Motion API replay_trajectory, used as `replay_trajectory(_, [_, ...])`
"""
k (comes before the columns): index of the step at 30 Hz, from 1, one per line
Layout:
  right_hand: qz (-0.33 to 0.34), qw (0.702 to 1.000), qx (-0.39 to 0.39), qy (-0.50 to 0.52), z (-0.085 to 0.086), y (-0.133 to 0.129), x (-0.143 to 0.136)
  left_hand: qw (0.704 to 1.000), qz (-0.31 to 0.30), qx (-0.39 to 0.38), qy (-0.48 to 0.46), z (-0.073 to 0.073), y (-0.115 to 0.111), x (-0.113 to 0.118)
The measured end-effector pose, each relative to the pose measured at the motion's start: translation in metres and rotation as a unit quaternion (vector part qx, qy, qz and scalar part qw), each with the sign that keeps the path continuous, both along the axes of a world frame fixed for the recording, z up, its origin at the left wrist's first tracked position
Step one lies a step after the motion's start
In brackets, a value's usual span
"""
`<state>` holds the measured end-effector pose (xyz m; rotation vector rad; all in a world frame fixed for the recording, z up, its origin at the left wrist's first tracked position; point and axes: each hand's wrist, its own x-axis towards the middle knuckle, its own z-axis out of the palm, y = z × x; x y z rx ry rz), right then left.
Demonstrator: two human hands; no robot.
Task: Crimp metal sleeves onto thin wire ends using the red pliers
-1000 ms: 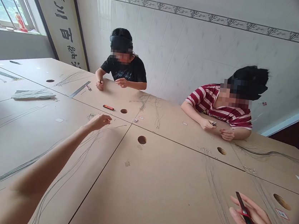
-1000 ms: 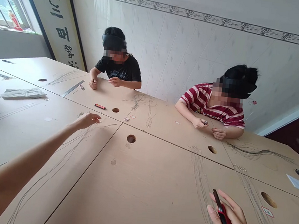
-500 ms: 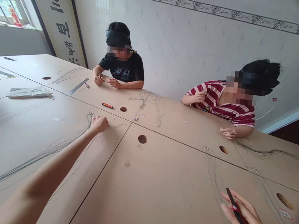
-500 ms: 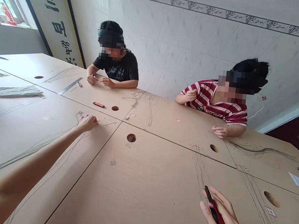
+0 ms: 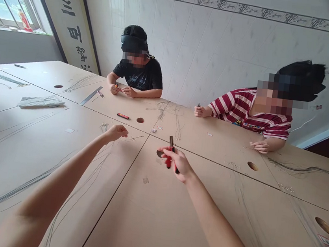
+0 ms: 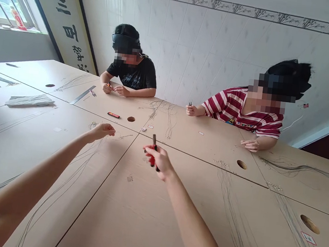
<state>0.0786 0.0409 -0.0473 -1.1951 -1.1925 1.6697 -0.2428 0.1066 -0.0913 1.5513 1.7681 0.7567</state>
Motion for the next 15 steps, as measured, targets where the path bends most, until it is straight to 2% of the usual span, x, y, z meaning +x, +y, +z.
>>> replay_trajectory(4, [0.043, 0.993, -0.097, 0.048, -0.012, 0.036, -0.086, 0.999, -0.014, 0.028, -0.033, 0.001, -0.008, 0.005])
replay_trajectory(7, [0.053, 0.986, -0.153, 0.047, -0.019, 0.05, -0.135, 0.998, -0.019, 0.045, -0.038, -0.001, -0.013, 0.008])
replay_trajectory(10, [0.031, 0.981, -0.191, 0.026, -0.024, 0.056, -0.163, 0.997, -0.007, 0.071, -0.025, -0.005, -0.017, 0.007])
replay_trajectory(15, [-0.018, 0.976, -0.217, 0.005, -0.029, 0.064, -0.18, 0.994, -0.008, 0.106, -0.008, -0.012, -0.021, 0.006])
